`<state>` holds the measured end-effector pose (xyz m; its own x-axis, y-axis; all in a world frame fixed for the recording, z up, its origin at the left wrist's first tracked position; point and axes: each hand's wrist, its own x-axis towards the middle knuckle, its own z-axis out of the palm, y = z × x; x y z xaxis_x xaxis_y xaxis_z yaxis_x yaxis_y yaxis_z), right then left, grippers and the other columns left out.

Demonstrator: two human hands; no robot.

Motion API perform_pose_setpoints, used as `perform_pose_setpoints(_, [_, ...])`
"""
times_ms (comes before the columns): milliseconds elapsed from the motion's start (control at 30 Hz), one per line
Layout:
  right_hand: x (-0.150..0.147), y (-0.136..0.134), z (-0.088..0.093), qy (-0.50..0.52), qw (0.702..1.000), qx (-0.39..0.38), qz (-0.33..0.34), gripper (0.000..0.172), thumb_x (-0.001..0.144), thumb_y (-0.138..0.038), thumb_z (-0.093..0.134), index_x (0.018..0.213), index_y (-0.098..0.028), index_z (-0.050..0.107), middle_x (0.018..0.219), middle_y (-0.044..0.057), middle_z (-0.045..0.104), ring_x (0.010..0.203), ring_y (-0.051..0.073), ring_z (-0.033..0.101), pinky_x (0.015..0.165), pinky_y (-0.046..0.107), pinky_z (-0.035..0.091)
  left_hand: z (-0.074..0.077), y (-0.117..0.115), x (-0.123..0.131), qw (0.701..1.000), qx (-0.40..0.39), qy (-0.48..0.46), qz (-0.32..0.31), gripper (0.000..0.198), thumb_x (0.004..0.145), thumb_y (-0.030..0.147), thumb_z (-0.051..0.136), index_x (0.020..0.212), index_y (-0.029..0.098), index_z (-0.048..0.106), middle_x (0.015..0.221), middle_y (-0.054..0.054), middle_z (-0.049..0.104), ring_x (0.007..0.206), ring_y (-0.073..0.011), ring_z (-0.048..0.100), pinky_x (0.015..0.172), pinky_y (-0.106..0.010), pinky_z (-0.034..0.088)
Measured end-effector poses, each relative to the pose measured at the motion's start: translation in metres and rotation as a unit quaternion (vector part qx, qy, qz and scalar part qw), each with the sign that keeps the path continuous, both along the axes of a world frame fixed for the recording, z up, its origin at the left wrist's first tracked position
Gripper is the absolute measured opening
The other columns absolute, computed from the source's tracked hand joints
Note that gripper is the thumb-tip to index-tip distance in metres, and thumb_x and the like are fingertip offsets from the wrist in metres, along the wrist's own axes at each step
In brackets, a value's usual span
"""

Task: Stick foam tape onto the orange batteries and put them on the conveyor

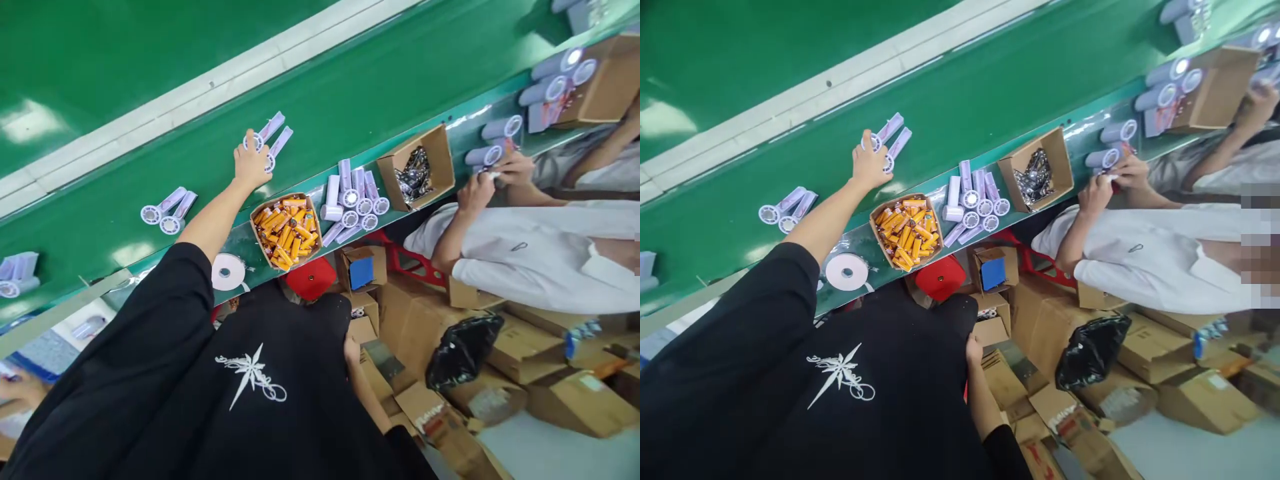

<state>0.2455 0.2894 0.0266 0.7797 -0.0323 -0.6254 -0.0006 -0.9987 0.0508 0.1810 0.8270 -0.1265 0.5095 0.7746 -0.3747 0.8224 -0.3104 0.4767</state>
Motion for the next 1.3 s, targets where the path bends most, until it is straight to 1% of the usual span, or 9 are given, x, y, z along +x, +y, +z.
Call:
perform_pose_setpoints(200, [0.057, 0.009, -0.019, 0.007, 0.998, 0.038, -0.051, 0.039, 0.105, -0.052, 0.067, 0.085, -0.018, 0.068, 0.086, 0.004, 0.072, 0.086, 0.023, 0.071, 0.084, 0.04, 0.061, 0.042, -0.04, -0.065, 0.994, 0.044, -0.037, 0.095, 0.067, 0.08, 0.043, 0.092, 0.135, 0.01, 0.071, 0.179, -0.021, 0.024, 0.155, -0.0431, 0.042, 0.132, -0.058, 0.032])
perform_pose_setpoints(367, [0.071, 0.086, -0.021, 0.054, 0.976, 0.196, 0.074, 0.049, 0.085, -0.068, 0.069, 0.098, -0.02, 0.071, 0.104, 0.014, 0.079, 0.102, 0.032, 0.074, 0.101, 0.048, 0.059, 0.09, -0.16, -0.201, 0.945, 0.047, 0.031, 0.323, 0.069, 0.074, 0.049, 0.092, 0.131, 0.017, 0.071, 0.172, -0.023, 0.023, 0.158, -0.0533, 0.041, 0.127, -0.068, 0.043])
perform_pose_setpoints(467, [0.032, 0.157, -0.028, 0.259, 0.88, 0.344, 0.203, 0.087, 0.076, -0.073, 0.085, 0.145, -0.024, 0.065, 0.15, 0.018, 0.07, 0.133, 0.034, 0.07, 0.117, 0.052, 0.055, 0.123, -0.239, -0.215, 0.932, 0.037, 0.05, 0.358, 0.065, 0.074, 0.049, 0.091, 0.128, 0.016, 0.073, 0.169, -0.024, 0.026, 0.155, -0.0512, 0.046, 0.127, -0.062, 0.045])
perform_pose_setpoints(567, [-0.012, 0.212, -0.036, 0.425, 0.747, 0.442, 0.257, 0.131, 0.073, -0.082, 0.088, 0.176, -0.032, 0.024, 0.18, 0.02, 0.038, 0.157, 0.037, 0.054, 0.125, 0.06, 0.05, 0.144, -0.282, -0.171, 0.933, 0.031, 0.072, 0.351, 0.059, 0.075, 0.049, 0.092, 0.124, 0.02, 0.076, 0.168, -0.024, 0.033, 0.159, -0.0518, 0.04, 0.125, -0.062, 0.046])
perform_pose_setpoints(733, [-0.001, 0.283, -0.056, 0.326, 0.681, 0.471, 0.457, 0.076, 0.105, -0.061, 0.062, 0.168, -0.023, 0.042, 0.169, 0.021, 0.052, 0.157, 0.034, 0.052, 0.131, 0.06, 0.042, 0.132, -0.317, -0.133, 0.87, 0.046, 0.109, 0.478, 0.06, 0.074, 0.048, 0.093, 0.125, 0.02, 0.077, 0.166, -0.025, 0.032, 0.153, -0.0527, 0.046, 0.118, -0.064, 0.051])
perform_pose_setpoints(833, [-0.026, 0.329, -0.078, 0.33, 0.523, 0.34, 0.709, 0.046, 0.109, -0.042, 0.06, 0.147, -0.017, 0.066, 0.146, 0.018, 0.07, 0.141, 0.035, 0.061, 0.129, 0.058, 0.043, 0.123, -0.363, -0.158, 0.789, 0.115, 0.14, 0.586, 0.062, 0.073, 0.05, 0.092, 0.122, 0.017, 0.075, 0.164, -0.022, 0.026, 0.157, -0.0508, 0.041, 0.126, -0.06, 0.047])
perform_pose_setpoints(933, [-0.108, 0.345, -0.098, 0.332, 0.393, 0.22, 0.829, 0.069, 0.104, -0.047, 0.073, 0.161, -0.014, 0.054, 0.163, 0.018, 0.06, 0.147, 0.035, 0.053, 0.126, 0.055, 0.046, 0.126, -0.418, -0.18, 0.72, 0.132, 0.164, 0.662, 0.066, 0.075, 0.055, 0.088, 0.126, 0.016, 0.071, 0.164, -0.021, 0.02, 0.157, -0.047, 0.04, 0.129, -0.056, 0.046])
perform_pose_setpoints(1100, [-0.202, 0.323, -0.124, 0.32, 0.379, 0.161, 0.854, 0.081, 0.095, -0.025, 0.085, 0.164, -0.007, 0.047, 0.171, 0.021, 0.048, 0.149, 0.033, 0.045, 0.125, 0.052, 0.045, 0.116, -0.47, -0.204, 0.71, 0.038, 0.169, 0.682, 0.065, 0.074, 0.057, 0.087, 0.122, 0.015, 0.073, 0.164, -0.023, 0.022, 0.153, -0.0514, 0.044, 0.129, -0.064, 0.043])
perform_pose_setpoints(1300, [-0.185, 0.323, -0.137, 0.305, 0.379, 0.121, 0.865, 0.075, 0.09, -0.009, 0.081, 0.16, -0.019, 0.055, 0.164, 0.02, 0.051, 0.144, 0.037, 0.046, 0.114, 0.057, 0.054, 0.082, -0.472, -0.25, 0.781, -0.009, 0.146, 0.607, 0.064, 0.079, 0.058, 0.082, 0.127, 0.017, 0.075, 0.163, -0.026, 0.03, 0.157, -0.053, 0.038, 0.123, -0.07, 0.046])
